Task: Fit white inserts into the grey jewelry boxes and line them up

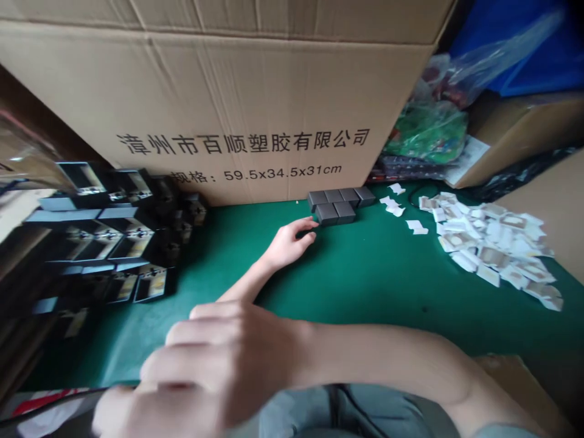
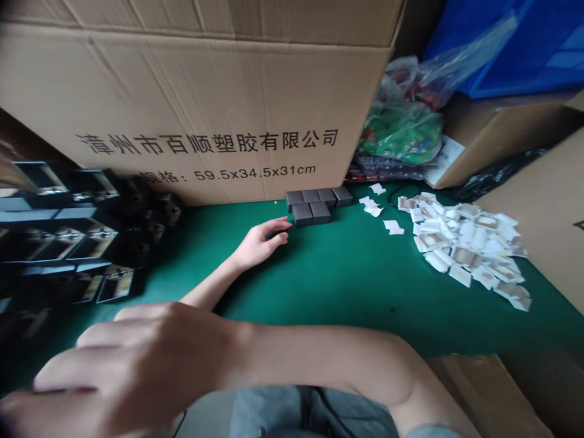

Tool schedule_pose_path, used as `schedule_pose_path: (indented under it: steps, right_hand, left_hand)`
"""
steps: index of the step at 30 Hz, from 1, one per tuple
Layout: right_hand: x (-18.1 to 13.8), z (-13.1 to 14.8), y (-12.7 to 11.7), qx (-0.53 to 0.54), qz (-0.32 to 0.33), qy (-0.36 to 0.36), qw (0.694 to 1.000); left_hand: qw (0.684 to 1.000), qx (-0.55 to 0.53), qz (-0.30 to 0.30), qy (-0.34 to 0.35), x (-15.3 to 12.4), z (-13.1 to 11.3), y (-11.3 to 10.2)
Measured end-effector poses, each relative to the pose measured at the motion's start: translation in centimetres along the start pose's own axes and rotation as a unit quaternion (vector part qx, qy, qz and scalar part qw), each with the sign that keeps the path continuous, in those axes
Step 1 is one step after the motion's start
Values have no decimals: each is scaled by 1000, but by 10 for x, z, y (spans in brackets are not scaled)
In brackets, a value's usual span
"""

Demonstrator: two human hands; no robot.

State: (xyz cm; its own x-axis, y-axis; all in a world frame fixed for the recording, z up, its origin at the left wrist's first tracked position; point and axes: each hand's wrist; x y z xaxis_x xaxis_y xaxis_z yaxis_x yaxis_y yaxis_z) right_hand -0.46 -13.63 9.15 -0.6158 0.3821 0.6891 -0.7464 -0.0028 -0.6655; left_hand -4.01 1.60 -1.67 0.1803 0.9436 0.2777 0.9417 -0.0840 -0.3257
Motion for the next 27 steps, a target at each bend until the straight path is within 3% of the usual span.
schedule_pose_path:
  steps: [2, 5, 7, 12, 18, 20, 23, 27]
  right_hand:
    - [20, -19, 28, 27, 4, -69, 997]
    - [44, -40, 71, 11, 117, 11, 993]
    - [54, -47, 93, -5, 152, 35, 988]
    - [72, -46, 125, -30, 30, 1, 999]
    - [104, -48, 122, -106, -169, -71, 977]
    - [112, -59, 115, -121, -196, -42, 972]
    - [117, -81, 111, -127, -235, 64, 962]
    - [118, -109, 116, -104, -233, 203, 945]
  left_hand:
    - [1000, -3, -2, -2, -2, 1, 0]
    - [1000, -15, -2, -2, -4, 0, 1]
    - [1000, -26, -4, -9, -5, -1, 1]
    - [999, -46, -6, -4, -6, -3, 4]
    - [998, -55, -6, -9, -8, -2, 5]
    - [999, -50, -6, -8, -9, -1, 5]
    - [999, -49, -1, -7, -10, 0, 6]
    - [998, -59, -8, -26, -9, 0, 8]
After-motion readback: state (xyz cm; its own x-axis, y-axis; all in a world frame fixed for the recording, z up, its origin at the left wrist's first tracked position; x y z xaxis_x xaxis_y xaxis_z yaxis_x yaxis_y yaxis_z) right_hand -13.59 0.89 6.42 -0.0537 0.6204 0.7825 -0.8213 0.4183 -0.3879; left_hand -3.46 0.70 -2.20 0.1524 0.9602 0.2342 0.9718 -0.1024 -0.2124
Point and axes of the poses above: each hand's wrist, its own x-axis towards the middle knuckle, its own y-axis out of the palm, z = x × y, and after that the axes turned 14 degrees about -z, right-handed
